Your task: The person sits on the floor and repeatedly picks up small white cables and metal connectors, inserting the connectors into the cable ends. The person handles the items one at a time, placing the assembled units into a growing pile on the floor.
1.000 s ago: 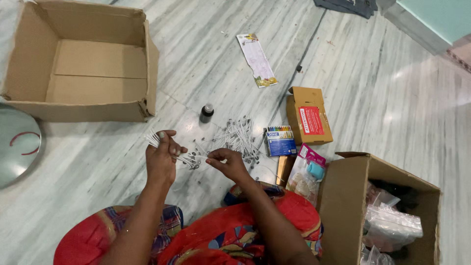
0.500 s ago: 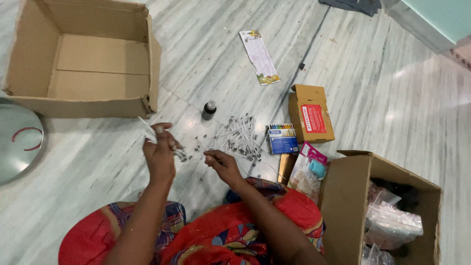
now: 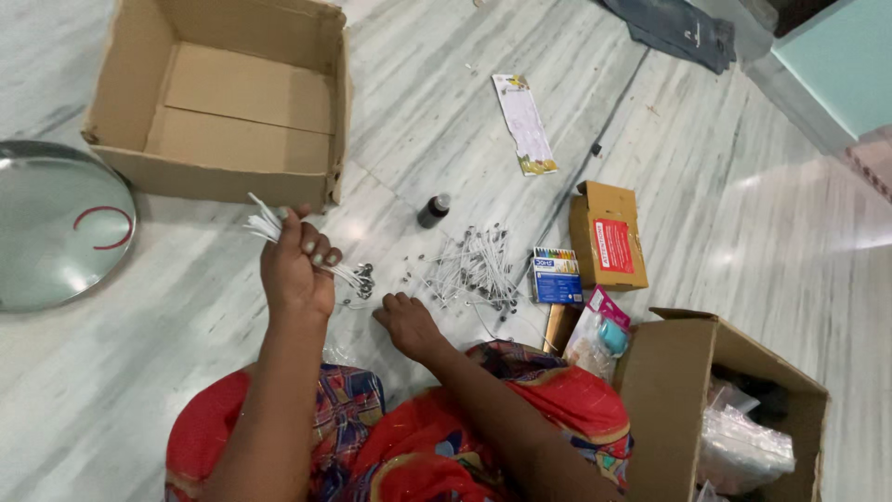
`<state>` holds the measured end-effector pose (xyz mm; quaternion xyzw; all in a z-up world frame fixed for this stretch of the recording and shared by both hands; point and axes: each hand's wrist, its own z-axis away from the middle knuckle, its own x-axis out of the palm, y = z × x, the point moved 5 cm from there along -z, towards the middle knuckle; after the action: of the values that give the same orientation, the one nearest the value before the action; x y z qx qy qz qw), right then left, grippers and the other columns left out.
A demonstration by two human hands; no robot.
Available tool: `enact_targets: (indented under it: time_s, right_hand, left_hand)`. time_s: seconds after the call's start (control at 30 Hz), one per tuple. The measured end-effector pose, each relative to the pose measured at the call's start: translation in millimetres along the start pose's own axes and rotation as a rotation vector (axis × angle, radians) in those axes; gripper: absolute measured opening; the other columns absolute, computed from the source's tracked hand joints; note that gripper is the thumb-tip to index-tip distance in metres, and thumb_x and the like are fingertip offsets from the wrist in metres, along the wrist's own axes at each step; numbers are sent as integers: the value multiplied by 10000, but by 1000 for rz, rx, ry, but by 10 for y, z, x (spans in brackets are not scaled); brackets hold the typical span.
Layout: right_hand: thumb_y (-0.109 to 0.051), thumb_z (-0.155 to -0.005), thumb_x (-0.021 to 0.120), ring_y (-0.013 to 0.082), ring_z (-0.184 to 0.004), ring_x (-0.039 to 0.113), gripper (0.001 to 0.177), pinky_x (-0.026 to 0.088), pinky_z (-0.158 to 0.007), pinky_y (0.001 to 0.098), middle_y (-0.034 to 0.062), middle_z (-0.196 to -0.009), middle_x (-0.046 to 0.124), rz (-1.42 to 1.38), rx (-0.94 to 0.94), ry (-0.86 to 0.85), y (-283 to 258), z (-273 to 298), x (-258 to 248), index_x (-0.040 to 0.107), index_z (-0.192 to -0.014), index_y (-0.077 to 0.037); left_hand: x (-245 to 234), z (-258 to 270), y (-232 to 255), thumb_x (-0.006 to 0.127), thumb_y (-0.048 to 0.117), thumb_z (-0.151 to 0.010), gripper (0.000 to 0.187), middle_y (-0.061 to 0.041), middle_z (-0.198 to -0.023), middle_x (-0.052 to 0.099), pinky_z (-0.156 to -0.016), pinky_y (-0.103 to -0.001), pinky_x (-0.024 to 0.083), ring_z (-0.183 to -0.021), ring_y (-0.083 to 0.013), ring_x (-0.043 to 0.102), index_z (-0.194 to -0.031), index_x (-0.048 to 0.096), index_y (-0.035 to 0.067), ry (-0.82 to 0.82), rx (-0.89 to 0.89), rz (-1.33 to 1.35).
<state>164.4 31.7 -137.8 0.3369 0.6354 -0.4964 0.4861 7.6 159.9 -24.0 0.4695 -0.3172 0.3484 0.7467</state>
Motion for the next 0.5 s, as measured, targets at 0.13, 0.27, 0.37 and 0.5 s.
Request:
enact_targets:
  time_s: [0.13, 0.27, 0.37, 0.5]
  right_hand:
    - [-69, -869, 672, 311, -1015, 583, 125, 473, -880, 431, 114, -1038, 654, -29, 34, 137, -16, 57, -204, 709, -988, -75]
    - [-107, -924, 713, 196, -892, 618, 97, 507, -753, 329, 50, -1013, 686, -475, 448, 447, 322, 259, -516, 713, -1016, -74]
    - [-119, -975, 730, 95, -789, 549, 129, 459, -681, 250, 10, -938, 659, -931, 619, 611, 566, 400, -707, 728, -1083, -48]
    - [-78, -962, 730, 34, -891, 613, 144, 509, -787, 196, -22, -977, 696, -1178, 473, 711, 500, 419, -1026, 716, -1087, -9]
  left_hand:
    - [85, 11, -21, 576, 318, -1075, 300, 29, -644, 424, -556, -290, 384, -567, -98, 398, -1102, 634, 25, -52, -29, -32]
    - [180, 48, -122, 559, 319, -1062, 371, -15, -724, 575, -623, -330, 506, -619, -139, 545, -1200, 652, -12, -119, -29, -172]
    - [278, 111, -346, 522, 339, -1063, 409, -93, -876, 706, -779, -376, 596, -779, -209, 690, -1222, 665, -9, -210, -78, -332]
    - [363, 242, -726, 538, 325, -1023, 412, -103, -1100, 757, -897, -396, 612, -1047, -206, 724, -1215, 685, -9, -343, -240, -438]
